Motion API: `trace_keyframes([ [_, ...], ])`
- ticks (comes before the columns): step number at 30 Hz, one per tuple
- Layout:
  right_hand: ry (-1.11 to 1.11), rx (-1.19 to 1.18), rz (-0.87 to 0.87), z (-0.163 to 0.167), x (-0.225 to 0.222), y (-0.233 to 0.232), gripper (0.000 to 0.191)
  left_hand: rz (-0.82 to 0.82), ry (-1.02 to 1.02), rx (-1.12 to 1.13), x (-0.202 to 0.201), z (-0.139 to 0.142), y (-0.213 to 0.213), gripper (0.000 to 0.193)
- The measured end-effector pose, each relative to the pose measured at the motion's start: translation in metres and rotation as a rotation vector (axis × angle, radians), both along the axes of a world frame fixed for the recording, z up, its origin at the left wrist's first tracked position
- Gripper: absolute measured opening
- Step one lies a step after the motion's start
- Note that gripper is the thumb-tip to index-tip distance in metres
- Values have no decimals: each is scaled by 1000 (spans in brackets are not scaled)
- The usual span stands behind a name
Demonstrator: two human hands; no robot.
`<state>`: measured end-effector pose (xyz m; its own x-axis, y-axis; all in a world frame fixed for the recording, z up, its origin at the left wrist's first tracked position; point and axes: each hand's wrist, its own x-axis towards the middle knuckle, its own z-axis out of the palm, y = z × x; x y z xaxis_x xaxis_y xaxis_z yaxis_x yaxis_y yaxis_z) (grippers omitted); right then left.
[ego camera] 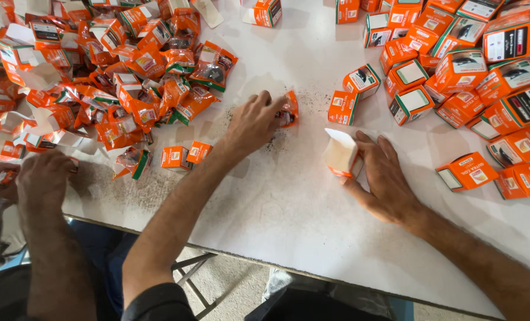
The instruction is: The person packs small orange product packets into small cardboard boxes at a work table. They open a flat carton, insert a wrapped packet, close the box flaps, and place the finished box onto a growing pile, repeating the cycle while another worker packs boxes across the table.
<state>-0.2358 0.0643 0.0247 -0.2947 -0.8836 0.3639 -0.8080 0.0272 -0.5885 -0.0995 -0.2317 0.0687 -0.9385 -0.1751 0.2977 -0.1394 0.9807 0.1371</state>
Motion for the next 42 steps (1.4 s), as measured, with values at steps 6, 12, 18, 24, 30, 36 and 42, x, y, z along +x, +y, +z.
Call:
trace_keyframes([
  [6, -99, -65, -80, 0, -7, 6, 62, -179, 82, 138, 15, 9, 38, 51],
  [12, -79, -135, -39, 6, -9, 6, 58, -399, 509, 405, 31, -1, 125, 46],
  [18, -92, -127, -14, 19, -3, 3, 57, -364, 465, -5, 18, -19, 133, 51],
  [24, -28, -146, -19, 18, 0, 2, 62, -127, 412, 154, 8, -14, 146, 32],
  [30, 15, -167, -33, 10, -1, 3, 66, 3, 422, 472, -9, -11, 154, 26],
  [36, -26, -206, -77, 9, 8, 6, 73, 171, 163, 993, -17, -24, 141, 31],
  [42, 212, -189, -8, 22, 13, 6, 59, 20, 230, 1329, -18, -39, 137, 14],
])
